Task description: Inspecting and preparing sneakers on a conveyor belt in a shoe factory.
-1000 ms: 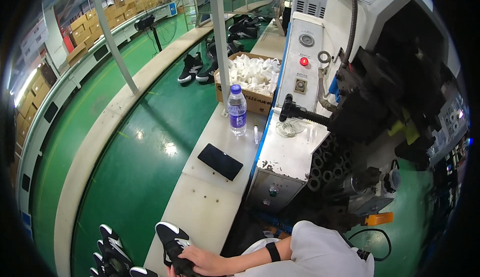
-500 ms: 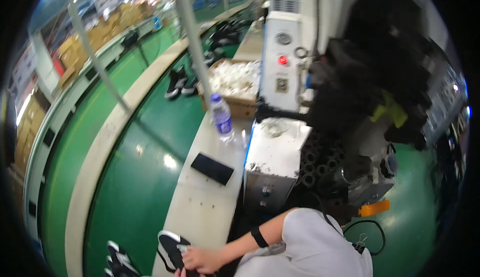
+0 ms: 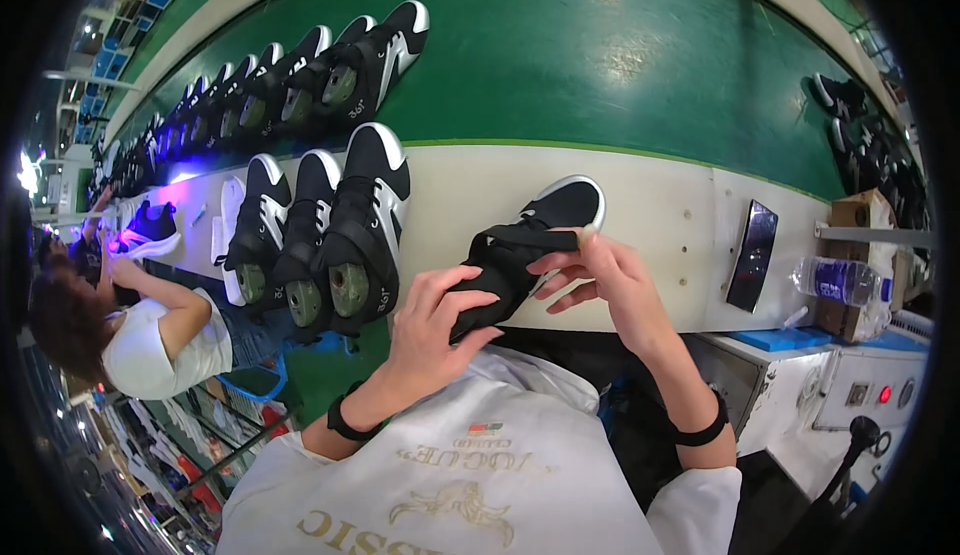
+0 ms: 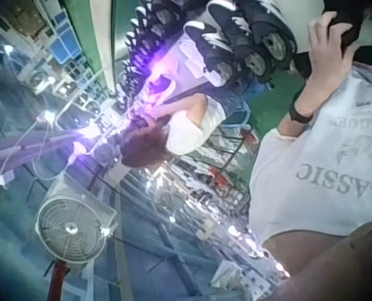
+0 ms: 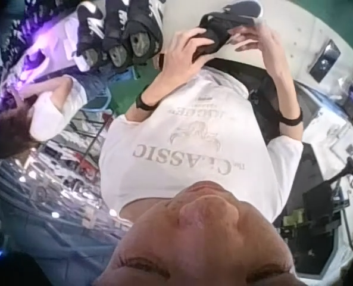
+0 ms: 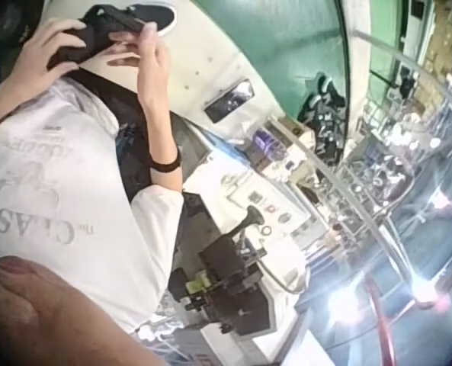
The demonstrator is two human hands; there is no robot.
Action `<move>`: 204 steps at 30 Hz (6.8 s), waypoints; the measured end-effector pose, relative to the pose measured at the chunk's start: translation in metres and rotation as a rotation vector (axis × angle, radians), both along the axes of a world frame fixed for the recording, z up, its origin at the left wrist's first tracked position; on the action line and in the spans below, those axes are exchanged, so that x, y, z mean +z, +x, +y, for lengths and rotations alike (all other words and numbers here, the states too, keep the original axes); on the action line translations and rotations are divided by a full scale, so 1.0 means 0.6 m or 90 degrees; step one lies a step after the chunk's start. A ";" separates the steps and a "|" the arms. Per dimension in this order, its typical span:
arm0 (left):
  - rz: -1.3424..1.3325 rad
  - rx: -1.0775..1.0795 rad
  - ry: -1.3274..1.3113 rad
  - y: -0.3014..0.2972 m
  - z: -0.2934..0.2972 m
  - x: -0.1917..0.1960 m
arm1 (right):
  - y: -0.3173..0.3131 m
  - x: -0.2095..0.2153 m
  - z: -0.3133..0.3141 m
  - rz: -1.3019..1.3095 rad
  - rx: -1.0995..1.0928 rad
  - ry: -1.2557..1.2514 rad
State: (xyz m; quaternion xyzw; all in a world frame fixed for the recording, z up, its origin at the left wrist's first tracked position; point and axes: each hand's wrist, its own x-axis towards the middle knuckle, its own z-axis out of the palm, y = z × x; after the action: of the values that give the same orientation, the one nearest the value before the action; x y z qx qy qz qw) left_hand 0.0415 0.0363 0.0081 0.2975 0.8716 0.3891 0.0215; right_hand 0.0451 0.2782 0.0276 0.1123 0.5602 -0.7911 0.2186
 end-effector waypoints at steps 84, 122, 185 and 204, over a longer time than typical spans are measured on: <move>0.039 0.310 -0.263 -0.123 -0.389 0.040 | -0.007 -0.207 -0.109 0.461 -0.034 0.729; -0.545 -0.337 -0.235 -0.345 -0.173 0.040 | -0.115 -0.048 -0.195 0.079 0.045 0.195; -0.232 -0.057 0.086 -0.265 -0.535 0.007 | -0.326 0.004 -0.462 0.061 0.577 0.337; -0.241 -0.031 -0.047 -0.292 -0.484 0.029 | -0.325 -0.005 -0.449 0.089 0.549 0.318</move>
State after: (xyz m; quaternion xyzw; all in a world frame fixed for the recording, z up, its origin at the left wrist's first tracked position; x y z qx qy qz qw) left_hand -0.1340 -0.2543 0.0258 0.2389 0.8582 0.4054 0.2051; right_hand -0.1502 0.0090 0.0245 -0.1334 0.7411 -0.4762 0.4540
